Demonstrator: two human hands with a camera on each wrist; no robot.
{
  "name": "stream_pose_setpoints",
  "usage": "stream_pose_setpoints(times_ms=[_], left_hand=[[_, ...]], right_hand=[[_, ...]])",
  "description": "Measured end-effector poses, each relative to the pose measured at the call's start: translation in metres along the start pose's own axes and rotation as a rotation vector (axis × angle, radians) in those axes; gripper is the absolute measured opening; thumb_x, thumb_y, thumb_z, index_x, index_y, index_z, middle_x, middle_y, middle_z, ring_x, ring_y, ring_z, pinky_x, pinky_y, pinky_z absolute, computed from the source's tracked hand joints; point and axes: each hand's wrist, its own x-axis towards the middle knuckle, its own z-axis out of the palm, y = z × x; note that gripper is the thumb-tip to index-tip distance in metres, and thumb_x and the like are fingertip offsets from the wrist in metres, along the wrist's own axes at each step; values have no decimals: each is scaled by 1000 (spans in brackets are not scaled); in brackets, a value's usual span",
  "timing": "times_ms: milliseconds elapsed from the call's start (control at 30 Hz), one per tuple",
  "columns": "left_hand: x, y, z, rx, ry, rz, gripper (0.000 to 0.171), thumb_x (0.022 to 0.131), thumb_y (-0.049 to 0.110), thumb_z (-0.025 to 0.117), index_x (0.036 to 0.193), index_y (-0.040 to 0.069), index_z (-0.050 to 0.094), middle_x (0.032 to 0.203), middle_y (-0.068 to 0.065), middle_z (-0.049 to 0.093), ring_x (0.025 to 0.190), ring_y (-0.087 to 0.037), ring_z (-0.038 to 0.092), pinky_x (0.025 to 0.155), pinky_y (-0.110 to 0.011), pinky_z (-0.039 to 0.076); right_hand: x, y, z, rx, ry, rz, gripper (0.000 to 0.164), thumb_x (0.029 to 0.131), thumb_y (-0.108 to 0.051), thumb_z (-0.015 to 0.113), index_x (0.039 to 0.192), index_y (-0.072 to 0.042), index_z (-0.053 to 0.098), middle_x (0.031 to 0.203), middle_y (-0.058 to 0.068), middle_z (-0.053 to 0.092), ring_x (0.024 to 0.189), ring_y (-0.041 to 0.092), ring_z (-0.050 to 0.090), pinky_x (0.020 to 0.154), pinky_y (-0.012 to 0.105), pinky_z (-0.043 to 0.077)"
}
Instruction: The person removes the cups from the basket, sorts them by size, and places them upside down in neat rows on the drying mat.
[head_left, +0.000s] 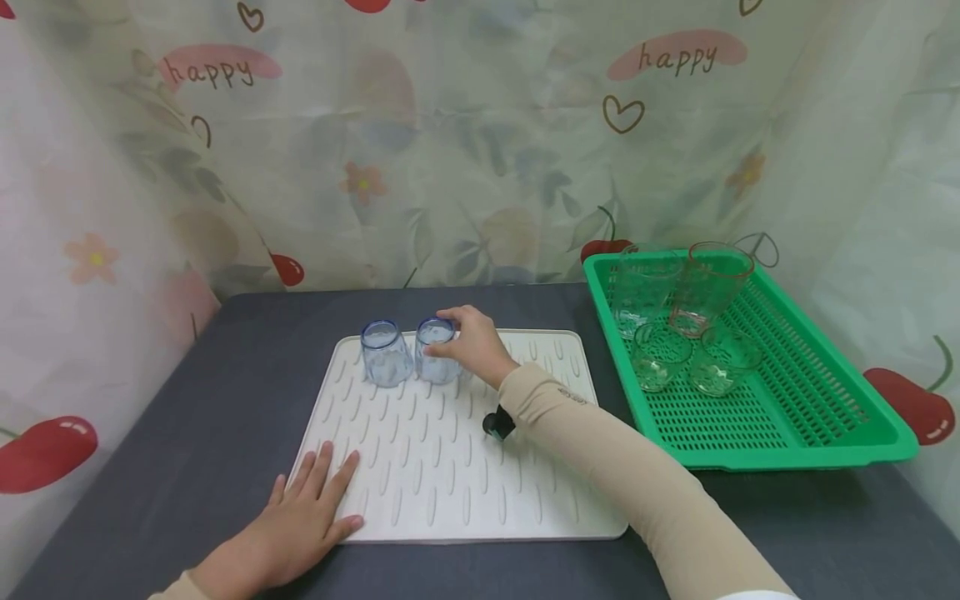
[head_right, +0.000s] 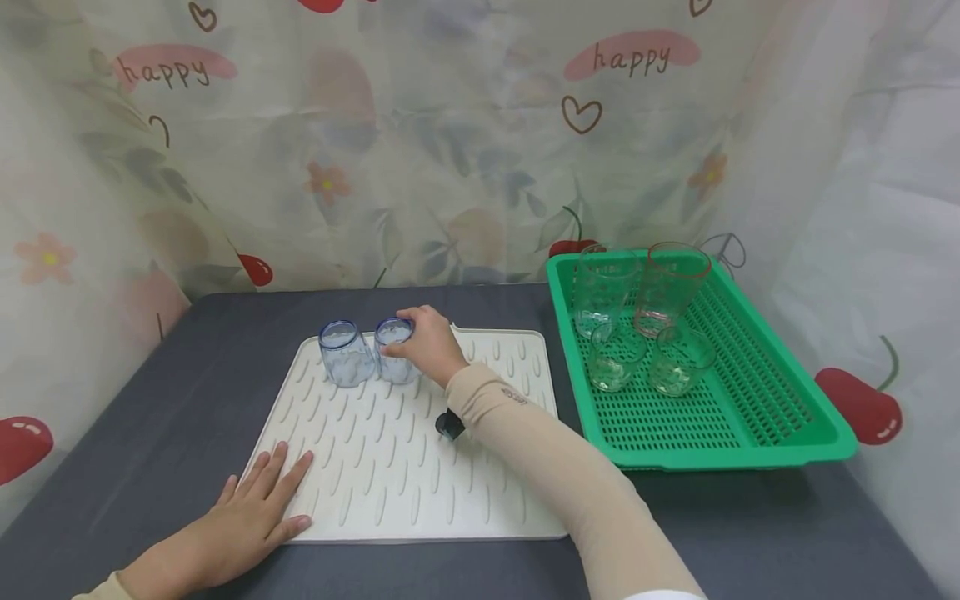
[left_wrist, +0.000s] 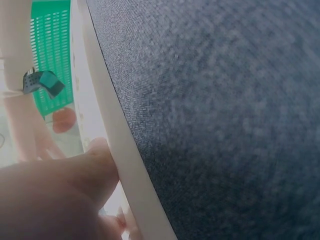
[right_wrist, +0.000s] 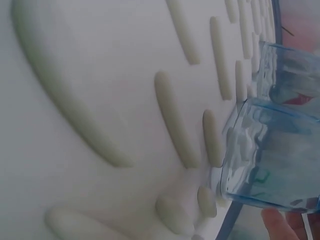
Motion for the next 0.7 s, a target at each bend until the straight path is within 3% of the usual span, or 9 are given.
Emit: stream_pose_setpoints(times_ms=[300, 700], left_hand=[[3, -2, 1, -23, -45, -21, 86, 90, 62, 49, 154, 11, 23, 159, -29, 5, 144, -51, 5, 103, -76, 6], [1, 0, -2, -8, -37, -17, 84, 91, 59, 53, 153, 10, 25, 158, -31, 7, 143, -53, 7, 102, -77, 9]], right_hand=[[5, 3, 2, -3, -33, 13, 61, 77, -28, 83, 130, -13, 60, 123, 8, 57, 111, 23, 56, 90, 36, 50], [5, 3, 2, 54, -59, 64, 61, 76, -25, 84, 130, -14, 58, 130, 5, 59, 114, 23, 59, 92, 36, 50]])
